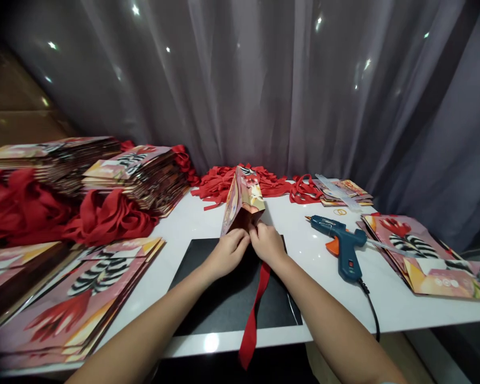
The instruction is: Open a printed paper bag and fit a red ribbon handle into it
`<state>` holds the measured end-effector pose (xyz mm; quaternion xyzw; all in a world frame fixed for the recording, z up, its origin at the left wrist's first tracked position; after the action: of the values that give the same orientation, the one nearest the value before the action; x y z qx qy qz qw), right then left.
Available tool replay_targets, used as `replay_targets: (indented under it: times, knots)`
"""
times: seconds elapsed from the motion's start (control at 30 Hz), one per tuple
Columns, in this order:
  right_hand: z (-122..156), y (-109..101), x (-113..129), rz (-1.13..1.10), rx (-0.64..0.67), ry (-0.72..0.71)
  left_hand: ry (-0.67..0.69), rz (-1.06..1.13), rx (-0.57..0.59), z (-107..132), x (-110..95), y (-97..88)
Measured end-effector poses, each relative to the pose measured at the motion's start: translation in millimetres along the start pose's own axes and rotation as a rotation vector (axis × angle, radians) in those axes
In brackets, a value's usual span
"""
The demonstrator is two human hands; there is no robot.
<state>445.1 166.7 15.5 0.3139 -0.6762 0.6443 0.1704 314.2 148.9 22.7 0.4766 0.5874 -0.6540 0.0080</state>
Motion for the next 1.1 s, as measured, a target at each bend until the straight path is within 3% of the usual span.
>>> replay_targets:
  times: [0.07,0.13,0.2,0.37,0.57,0.8,1.1]
  knots:
    - [-1.4,3.3,0.2,0.022,0.027,-0.05,0.024,-0.078,-0.198,-2.5,2.0,4.4]
    - [-3.1,5.5,-1.0,0.037,0.048,-0.101,0.032,-0.055,-0.278,-4.1,11.1,5.8]
    - [-3.5,6.4,-2.2,0.046,0.058,-0.142,0.019,-0.02,-0.268,-5.4,23.3,5.2]
    - [1.6,7.4,-3.7,-0.025,0.041,-0.215,-0.028,0.084,-0.119,-7.4,44.5,2.4]
    - [7.0,5.3,-0.6,-0.32,-0.016,-0.232,-0.173,0.336,-0.223,-7.3,56.2,-7.0]
    - [12.2,17.7,13.5,-0.186,0.006,-0.36,-0.111,0.809,-0.224,-6.7,60.7,2.9]
    - [7.0,28.7,2.2,-0.178,0.033,-0.318,-0.181,0.672,-0.211,-6.6,44.7,0.5]
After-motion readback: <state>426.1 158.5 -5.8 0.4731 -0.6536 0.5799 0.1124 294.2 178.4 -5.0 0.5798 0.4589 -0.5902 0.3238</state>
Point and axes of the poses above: each hand's wrist, its own z-axis away from the middle knuckle, its own y-axis out of the palm, x = y × z, the point moved 3 cm from there along -z, towards the middle knuckle, and after that the axes turned 11 degrees about x, right-handed, at the moved point
